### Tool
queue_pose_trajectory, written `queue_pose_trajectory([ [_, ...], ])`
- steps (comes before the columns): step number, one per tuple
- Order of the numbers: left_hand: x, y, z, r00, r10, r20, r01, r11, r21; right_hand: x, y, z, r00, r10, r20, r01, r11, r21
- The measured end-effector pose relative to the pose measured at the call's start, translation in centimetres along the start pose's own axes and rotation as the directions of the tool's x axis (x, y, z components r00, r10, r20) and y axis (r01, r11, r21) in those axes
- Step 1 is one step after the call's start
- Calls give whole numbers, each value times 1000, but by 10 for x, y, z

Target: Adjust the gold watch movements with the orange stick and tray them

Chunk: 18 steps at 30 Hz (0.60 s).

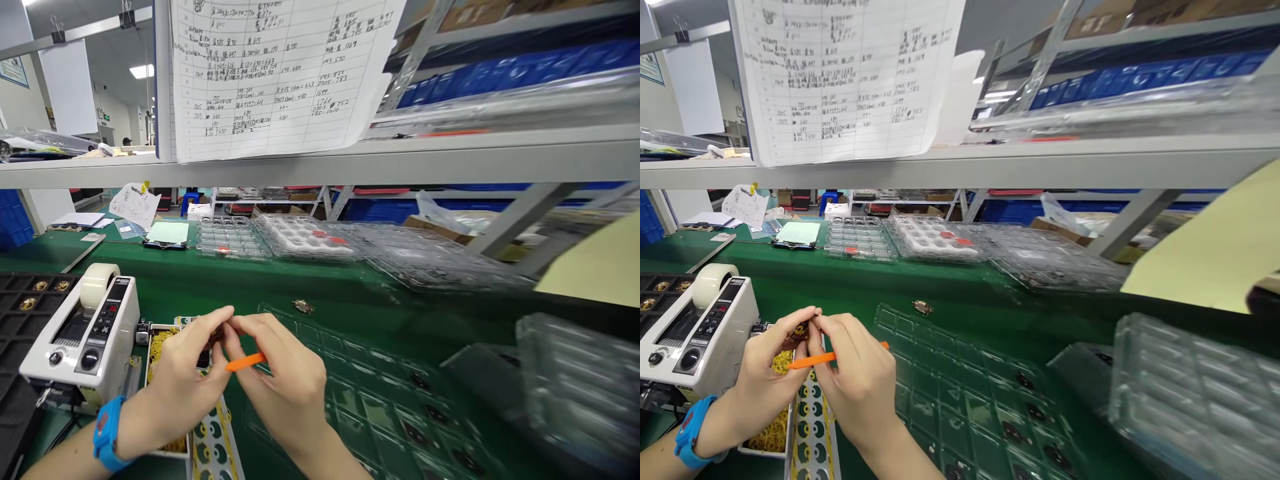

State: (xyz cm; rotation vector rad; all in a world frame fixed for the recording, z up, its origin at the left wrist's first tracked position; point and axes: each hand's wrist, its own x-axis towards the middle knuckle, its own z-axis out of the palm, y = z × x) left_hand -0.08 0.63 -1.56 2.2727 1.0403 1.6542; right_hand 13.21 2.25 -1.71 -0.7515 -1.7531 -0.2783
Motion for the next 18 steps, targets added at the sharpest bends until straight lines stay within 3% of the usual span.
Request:
queue_pose_trajectory([
  [7,-2,0,2,1000,-9,17,9,1000,18,1,5,0,1000,-13,13,13,1000,8],
  [14,0,-3,2,991,-130,38,132,990,-55,7,11,-5,994,45,101,-69,966,250],
  [18,1,-4,2,987,-158,40,161,984,-78,5,10,-4,998,42,45,-49,986,158],
])
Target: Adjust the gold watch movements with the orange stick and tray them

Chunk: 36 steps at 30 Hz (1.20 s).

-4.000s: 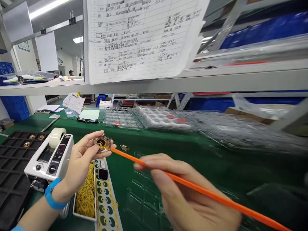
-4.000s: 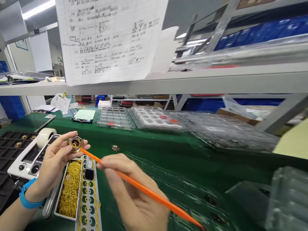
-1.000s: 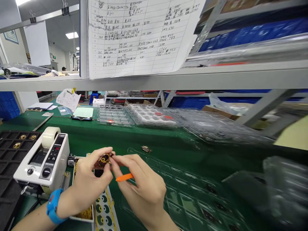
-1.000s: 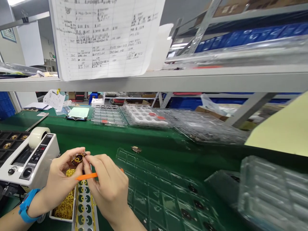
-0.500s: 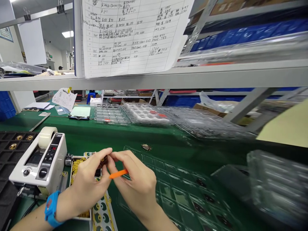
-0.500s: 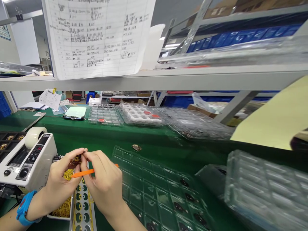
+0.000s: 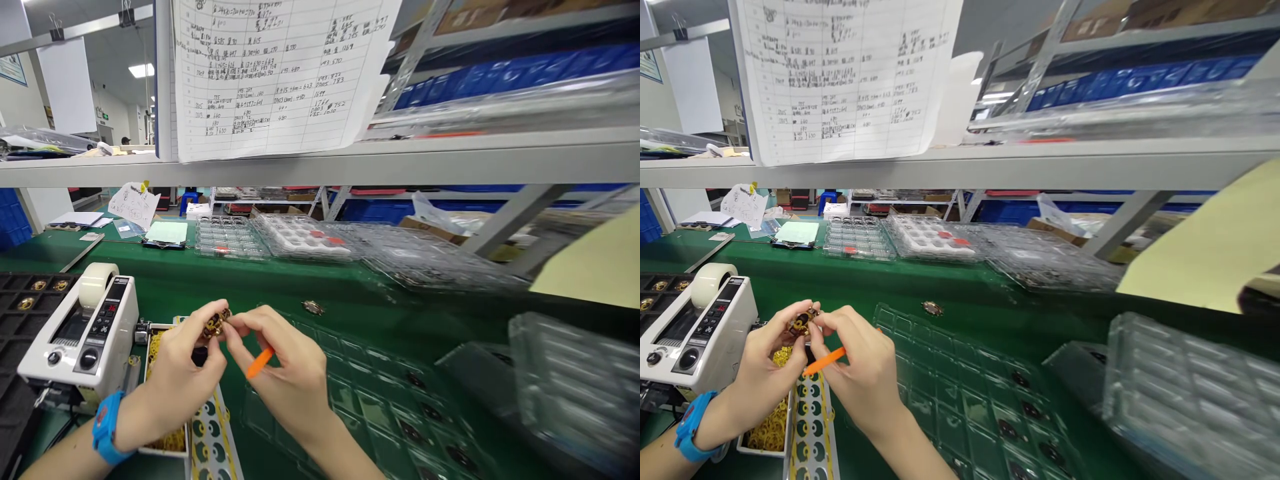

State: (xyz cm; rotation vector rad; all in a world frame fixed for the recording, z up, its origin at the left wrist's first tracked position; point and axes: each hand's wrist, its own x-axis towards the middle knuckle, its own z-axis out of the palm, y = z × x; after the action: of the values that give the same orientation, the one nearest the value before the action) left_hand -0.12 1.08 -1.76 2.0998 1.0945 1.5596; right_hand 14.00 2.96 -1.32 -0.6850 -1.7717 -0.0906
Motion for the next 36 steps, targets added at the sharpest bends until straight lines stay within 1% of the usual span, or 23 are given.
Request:
queue_pose_trajectory([
  [2,-1,0,0,1000,22,-9,-22,1000,9,-2,-1,2,1000,-7,-16,6,999,-54],
  [4,-1,1,0,999,43,-10,-42,999,27,-3,-3,4,1000,5,-23,-7,998,-70],
  [9,-2,3,-1,996,82,19,-83,996,36,-3,-7,3,997,74,-20,-74,997,-24],
  [14,-2,3,0,993,114,40,-115,993,33,-2,-5,2,996,86,-12,-87,996,-8],
  [17,-3,4,1,995,89,42,-90,996,21,-1,-4,2,995,99,-4,-99,995,11],
  [19,-2,4,1,998,57,40,-58,998,15,1,-5,1,991,133,26,-134,988,76],
  [21,-1,2,1,999,22,33,-23,999,22,4,-8,-1,978,194,74,-204,965,168],
  [25,6,-8,-3,998,-58,15,57,998,32,9,-12,-8,930,323,174,-365,859,359],
  [28,12,-10,-14,990,-130,-51,128,991,-35,9,-10,-9,884,404,235,-468,775,424],
  [30,15,-4,-25,981,-171,-92,158,979,-130,7,-5,-3,829,452,328,-556,722,411],
  [33,16,12,-41,975,-182,-125,141,949,-281,0,4,15,726,469,503,-666,660,347],
  [34,16,17,-46,974,-177,-139,127,942,-309,-2,7,21,704,463,539,-682,652,331],
  [36,16,25,-51,972,-173,-160,114,939,-325,-6,11,31,684,462,564,-696,644,317],
])
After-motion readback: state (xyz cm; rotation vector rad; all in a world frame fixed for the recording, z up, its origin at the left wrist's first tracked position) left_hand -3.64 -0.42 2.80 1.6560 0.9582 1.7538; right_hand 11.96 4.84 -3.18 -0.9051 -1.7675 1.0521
